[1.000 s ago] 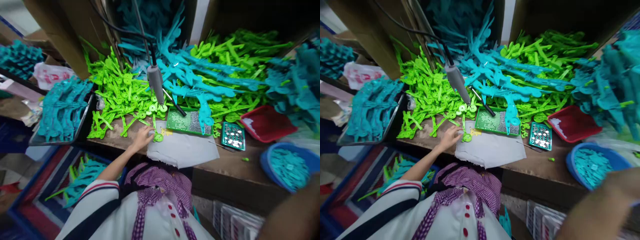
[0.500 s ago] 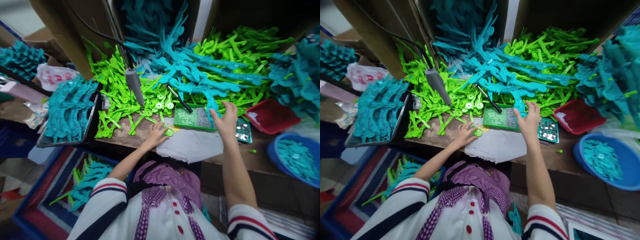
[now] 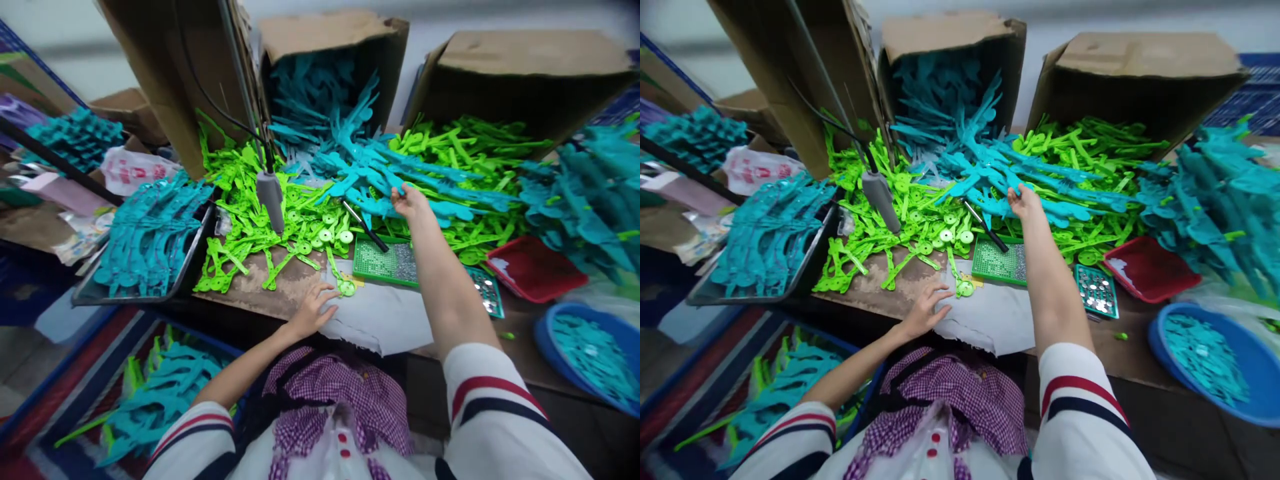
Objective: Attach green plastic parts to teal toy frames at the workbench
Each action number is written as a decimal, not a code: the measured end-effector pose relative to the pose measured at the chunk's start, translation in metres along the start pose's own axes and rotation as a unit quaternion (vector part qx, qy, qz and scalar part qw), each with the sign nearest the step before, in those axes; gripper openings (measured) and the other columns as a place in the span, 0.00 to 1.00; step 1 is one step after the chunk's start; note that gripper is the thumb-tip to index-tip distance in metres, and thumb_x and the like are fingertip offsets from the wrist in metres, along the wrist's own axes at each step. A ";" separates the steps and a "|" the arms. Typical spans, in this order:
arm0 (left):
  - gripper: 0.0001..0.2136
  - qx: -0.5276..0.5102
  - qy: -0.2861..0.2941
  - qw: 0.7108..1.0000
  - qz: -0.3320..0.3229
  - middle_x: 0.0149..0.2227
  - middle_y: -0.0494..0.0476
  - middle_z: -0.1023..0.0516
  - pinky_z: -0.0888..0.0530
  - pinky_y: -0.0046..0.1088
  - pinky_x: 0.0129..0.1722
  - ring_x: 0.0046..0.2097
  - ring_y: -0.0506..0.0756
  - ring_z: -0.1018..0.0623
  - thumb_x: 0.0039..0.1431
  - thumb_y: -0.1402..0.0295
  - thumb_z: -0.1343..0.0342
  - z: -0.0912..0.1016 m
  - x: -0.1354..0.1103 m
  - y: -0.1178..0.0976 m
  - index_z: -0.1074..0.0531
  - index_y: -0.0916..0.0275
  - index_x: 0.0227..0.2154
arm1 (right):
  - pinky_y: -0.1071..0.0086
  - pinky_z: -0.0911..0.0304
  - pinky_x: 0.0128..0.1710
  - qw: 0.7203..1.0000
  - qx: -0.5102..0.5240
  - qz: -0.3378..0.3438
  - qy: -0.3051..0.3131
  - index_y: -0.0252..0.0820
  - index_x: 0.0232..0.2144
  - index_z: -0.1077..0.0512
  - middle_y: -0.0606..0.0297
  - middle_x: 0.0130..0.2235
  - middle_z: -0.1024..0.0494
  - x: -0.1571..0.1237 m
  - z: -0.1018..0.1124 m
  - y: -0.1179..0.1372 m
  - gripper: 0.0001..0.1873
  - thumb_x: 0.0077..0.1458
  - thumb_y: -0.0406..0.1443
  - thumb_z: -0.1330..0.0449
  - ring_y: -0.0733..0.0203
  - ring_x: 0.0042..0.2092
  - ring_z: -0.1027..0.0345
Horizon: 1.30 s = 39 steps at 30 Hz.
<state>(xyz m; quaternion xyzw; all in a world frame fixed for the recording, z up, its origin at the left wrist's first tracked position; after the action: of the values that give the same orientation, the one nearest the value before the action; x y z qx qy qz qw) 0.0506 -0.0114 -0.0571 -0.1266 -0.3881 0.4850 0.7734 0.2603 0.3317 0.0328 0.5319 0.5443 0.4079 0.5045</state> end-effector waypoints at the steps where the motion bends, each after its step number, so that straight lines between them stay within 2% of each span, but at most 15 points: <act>1: 0.14 -0.015 -0.007 1.000 0.012 0.52 0.62 0.26 0.29 0.42 0.58 0.56 0.58 0.26 0.67 0.66 0.45 0.006 -0.003 0.001 0.27 0.58 0.54 | 0.79 0.40 0.20 1.000 0.010 -0.001 -0.017 0.42 0.32 0.38 0.73 0.23 0.34 -0.001 0.001 0.006 0.09 0.66 0.36 0.47 0.70 0.23 0.38; 4: 0.12 -0.064 0.001 0.997 0.050 0.49 0.61 0.24 0.26 0.37 0.55 0.53 0.56 0.23 0.68 0.67 0.46 0.015 -0.007 0.002 0.26 0.59 0.52 | 0.80 0.43 0.19 0.998 0.006 0.029 -0.061 0.42 0.30 0.38 0.73 0.23 0.34 -0.027 0.014 0.023 0.08 0.62 0.34 0.44 0.71 0.22 0.40; 7: 0.11 -0.126 0.030 0.988 0.078 0.47 0.60 0.22 0.26 0.37 0.54 0.51 0.56 0.22 0.68 0.66 0.46 0.008 -0.003 -0.001 0.24 0.59 0.49 | 0.77 0.41 0.20 0.989 -0.069 0.119 -0.050 0.43 0.33 0.36 0.71 0.24 0.29 -0.080 0.029 0.024 0.08 0.58 0.39 0.40 0.69 0.22 0.37; 9: 0.12 -0.183 0.045 0.977 0.094 0.47 0.60 0.21 0.26 0.39 0.55 0.50 0.57 0.22 0.67 0.64 0.45 -0.004 0.009 -0.005 0.24 0.59 0.49 | 0.73 0.38 0.24 0.966 -0.169 0.186 -0.058 0.43 0.37 0.34 0.69 0.25 0.27 -0.125 0.036 0.011 0.11 0.58 0.43 0.41 0.66 0.23 0.35; 11: 0.15 -0.266 0.044 0.953 0.140 0.49 0.61 0.22 0.26 0.41 0.54 0.50 0.57 0.22 0.65 0.60 0.42 -0.017 0.029 -0.006 0.25 0.60 0.51 | 0.69 0.35 0.28 0.914 -0.300 0.258 -0.090 0.42 0.39 0.31 0.66 0.26 0.26 -0.174 0.039 -0.011 0.14 0.59 0.46 0.43 0.63 0.26 0.32; 13: 0.22 -0.373 0.037 0.900 0.224 0.54 0.64 0.25 0.26 0.40 0.53 0.50 0.57 0.22 0.62 0.56 0.39 -0.033 0.054 -0.005 0.29 0.59 0.56 | 0.66 0.34 0.30 0.844 -0.421 0.316 -0.101 0.40 0.40 0.27 0.62 0.27 0.24 -0.224 0.036 -0.039 0.16 0.61 0.46 0.45 0.60 0.28 0.30; 16: 0.27 -0.535 0.050 0.766 0.353 0.60 0.65 0.28 0.24 0.39 0.51 0.52 0.58 0.22 0.63 0.51 0.42 -0.057 0.090 -0.009 0.34 0.58 0.60 | 0.65 0.33 0.28 0.775 -0.518 0.359 -0.049 0.44 0.41 0.25 0.62 0.26 0.23 -0.293 0.035 -0.084 0.15 0.65 0.44 0.48 0.58 0.26 0.28; 18: 0.24 -0.607 0.069 0.690 0.389 0.58 0.65 0.27 0.24 0.38 0.50 0.51 0.58 0.21 0.66 0.51 0.46 -0.068 0.107 -0.019 0.33 0.59 0.59 | 0.63 0.31 0.27 0.763 -0.538 0.358 0.000 0.53 0.44 0.24 0.66 0.26 0.23 -0.332 0.045 -0.106 0.12 0.65 0.41 0.47 0.56 0.27 0.27; 20: 0.20 -0.644 0.101 0.653 0.386 0.55 0.65 0.23 0.24 0.37 0.51 0.51 0.58 0.20 0.66 0.54 0.45 -0.075 0.110 -0.031 0.30 0.60 0.55 | 0.57 0.27 0.29 0.782 -0.520 0.343 0.027 0.65 0.51 0.27 0.68 0.30 0.20 -0.361 0.067 -0.119 0.16 0.63 0.40 0.46 0.51 0.30 0.23; 22: 0.19 -0.657 0.148 0.641 0.367 0.53 0.65 0.21 0.25 0.37 0.52 0.51 0.58 0.20 0.63 0.57 0.40 -0.081 0.098 -0.044 0.26 0.62 0.52 | 0.49 0.24 0.32 0.819 -0.475 0.323 0.014 0.74 0.57 0.33 0.68 0.36 0.18 -0.383 0.098 -0.125 0.24 0.62 0.40 0.45 0.45 0.34 0.21; 25: 0.21 -0.653 0.224 0.628 0.358 0.53 0.64 0.21 0.28 0.38 0.55 0.53 0.59 0.21 0.55 0.57 0.32 -0.093 0.055 -0.060 0.23 0.62 0.49 | 0.45 0.23 0.35 0.862 -0.415 0.288 -0.031 0.76 0.61 0.36 0.67 0.42 0.17 -0.410 0.145 -0.132 0.32 0.57 0.38 0.41 0.39 0.39 0.20; 30: 0.30 -0.627 0.312 0.575 0.423 0.48 0.61 0.19 0.28 0.41 0.54 0.49 0.58 0.20 0.48 0.50 0.29 -0.114 -0.027 -0.078 0.24 0.60 0.52 | 0.49 0.21 0.33 0.895 -0.402 0.191 -0.021 0.78 0.54 0.30 0.71 0.41 0.17 -0.452 0.200 -0.153 0.28 0.55 0.38 0.40 0.38 0.40 0.20; 32: 0.33 -0.619 0.345 0.553 0.437 0.45 0.58 0.18 0.27 0.42 0.54 0.45 0.56 0.19 0.46 0.49 0.28 -0.117 -0.050 -0.086 0.26 0.59 0.53 | 0.47 0.21 0.34 0.892 -0.417 0.171 -0.015 0.79 0.53 0.30 0.71 0.41 0.17 -0.461 0.217 -0.157 0.26 0.55 0.39 0.40 0.37 0.41 0.21; 35: 0.32 -0.621 0.384 0.522 0.441 0.44 0.57 0.19 0.27 0.39 0.53 0.42 0.54 0.19 0.46 0.47 0.29 -0.117 -0.072 -0.094 0.24 0.59 0.51 | 0.44 0.23 0.34 0.867 -0.453 0.208 0.024 0.76 0.52 0.29 0.67 0.42 0.17 -0.452 0.229 -0.154 0.22 0.57 0.43 0.41 0.37 0.40 0.21; 39: 0.27 -0.613 0.391 0.497 0.473 0.47 0.64 0.20 0.26 0.34 0.50 0.43 0.55 0.18 0.58 0.44 0.40 -0.123 -0.079 -0.089 0.23 0.66 0.44 | 0.46 0.26 0.43 0.809 -0.517 0.266 0.091 0.58 0.48 0.25 0.59 0.47 0.18 -0.395 0.229 -0.136 0.14 0.61 0.41 0.43 0.43 0.46 0.21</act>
<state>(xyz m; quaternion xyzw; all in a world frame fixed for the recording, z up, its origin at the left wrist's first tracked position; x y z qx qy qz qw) 0.1797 -0.1001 -0.1261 -0.9107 -0.1276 0.3194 0.2288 0.4336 -0.0945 -0.0914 0.2769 0.1335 0.7935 0.5252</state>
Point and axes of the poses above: each hand's wrist, its own x-axis towards the middle knuckle, its own z-axis out of the back of the hand, y = z × x, the point moved 6 cm from there along x, towards the middle knuckle
